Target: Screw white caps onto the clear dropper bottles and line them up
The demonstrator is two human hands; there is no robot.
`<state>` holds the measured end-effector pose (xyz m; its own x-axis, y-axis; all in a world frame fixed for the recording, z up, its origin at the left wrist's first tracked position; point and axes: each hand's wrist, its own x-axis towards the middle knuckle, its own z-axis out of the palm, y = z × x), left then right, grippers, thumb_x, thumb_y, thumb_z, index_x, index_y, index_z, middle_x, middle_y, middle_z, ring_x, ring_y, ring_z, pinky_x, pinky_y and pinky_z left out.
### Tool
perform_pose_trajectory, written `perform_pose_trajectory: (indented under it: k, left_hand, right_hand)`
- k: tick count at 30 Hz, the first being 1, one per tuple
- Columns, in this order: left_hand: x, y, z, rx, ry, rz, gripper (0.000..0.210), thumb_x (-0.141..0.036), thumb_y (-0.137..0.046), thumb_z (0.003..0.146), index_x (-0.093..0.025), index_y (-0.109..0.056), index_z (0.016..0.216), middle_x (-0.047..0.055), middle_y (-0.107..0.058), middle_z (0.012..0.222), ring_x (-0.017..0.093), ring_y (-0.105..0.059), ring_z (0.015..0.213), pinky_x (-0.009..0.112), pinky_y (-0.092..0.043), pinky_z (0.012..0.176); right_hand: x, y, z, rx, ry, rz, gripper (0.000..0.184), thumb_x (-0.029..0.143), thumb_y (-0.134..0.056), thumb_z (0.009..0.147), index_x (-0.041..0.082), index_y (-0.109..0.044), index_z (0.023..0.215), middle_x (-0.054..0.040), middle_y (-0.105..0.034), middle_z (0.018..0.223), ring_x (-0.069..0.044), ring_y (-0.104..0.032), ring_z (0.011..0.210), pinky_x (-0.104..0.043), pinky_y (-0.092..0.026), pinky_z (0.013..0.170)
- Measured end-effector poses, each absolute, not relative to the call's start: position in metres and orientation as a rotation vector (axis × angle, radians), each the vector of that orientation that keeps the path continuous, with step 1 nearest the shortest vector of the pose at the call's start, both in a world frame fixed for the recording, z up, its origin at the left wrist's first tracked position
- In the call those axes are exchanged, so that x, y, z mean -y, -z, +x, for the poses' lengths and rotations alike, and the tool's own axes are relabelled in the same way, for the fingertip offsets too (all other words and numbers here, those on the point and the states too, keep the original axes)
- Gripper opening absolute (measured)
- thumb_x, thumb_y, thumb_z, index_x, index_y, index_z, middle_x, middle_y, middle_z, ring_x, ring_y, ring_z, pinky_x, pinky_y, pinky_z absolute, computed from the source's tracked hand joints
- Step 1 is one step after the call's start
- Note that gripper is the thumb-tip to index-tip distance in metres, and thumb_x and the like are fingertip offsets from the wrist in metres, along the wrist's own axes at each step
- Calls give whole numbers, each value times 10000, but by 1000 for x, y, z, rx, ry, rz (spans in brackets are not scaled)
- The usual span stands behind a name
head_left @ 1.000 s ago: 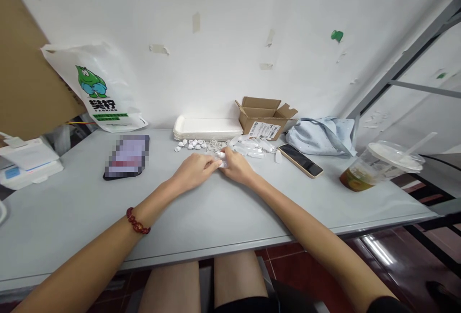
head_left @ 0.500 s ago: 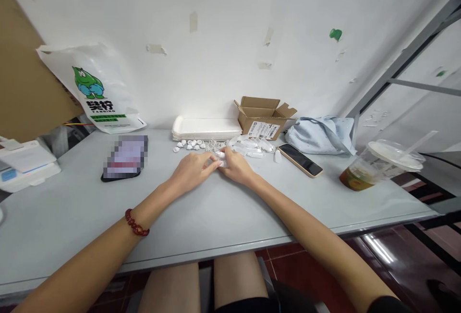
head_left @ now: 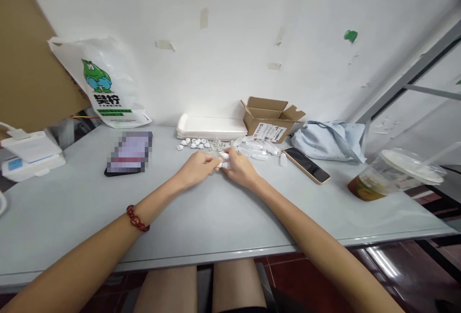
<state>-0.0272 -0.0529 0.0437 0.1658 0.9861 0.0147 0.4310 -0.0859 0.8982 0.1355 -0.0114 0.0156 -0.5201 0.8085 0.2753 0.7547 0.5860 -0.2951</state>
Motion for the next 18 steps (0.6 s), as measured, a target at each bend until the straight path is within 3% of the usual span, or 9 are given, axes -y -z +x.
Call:
perform_pose_trajectory:
  k: [5,8,12,16,18]
  left_hand:
    - [44,-55,-41,-1093,-1015,837,255,-287,-486,783,-159,-477,563,-100,-242,424,25,-134,309,183,-142,327]
    - [41,-64,-51,-943,-1042,698,193,-249,-455,758,-144,-500,602,-75,-328,453,21,-161,290,173,-148,289]
    - [42,-65,-52,-1006,-1118,847,135,-260,-582,731,-125,-574,718,-34,-471,580,12,-264,332,152,-156,296]
    - [47,-58,-43,-1219,-1110,1206,182,-306,-690,704,-141,-647,769,-78,-386,488,31,-275,374,168,-193,359]
    - [48,-55,-40,-1324,-1107,1478,236,-324,-711,690,-166,-698,865,-69,-443,479,65,-372,429,193,-286,424]
  right_hand:
    - [10,-15,135,2439,-182,-1282,344,228,-536,802,136,-429,1116,-138,-657,998,-272,-616,871,-321,-426,684]
    - [11,-15,134,2436,-171,-1290,336,236,-534,812,139,-428,1116,-137,-653,1022,-267,-615,890,-315,-425,689]
    - [11,-17,134,2458,-149,-1296,353,229,-547,801,142,-424,1121,-131,-649,1036,-265,-612,899,-311,-422,679]
    - [13,-18,133,2489,-126,-1297,376,212,-555,784,135,-424,1128,-137,-643,1046,-268,-601,923,-310,-419,675]
    - [15,-18,132,2494,-123,-1289,379,208,-552,780,132,-424,1128,-138,-640,1051,-269,-598,921,-307,-412,655]
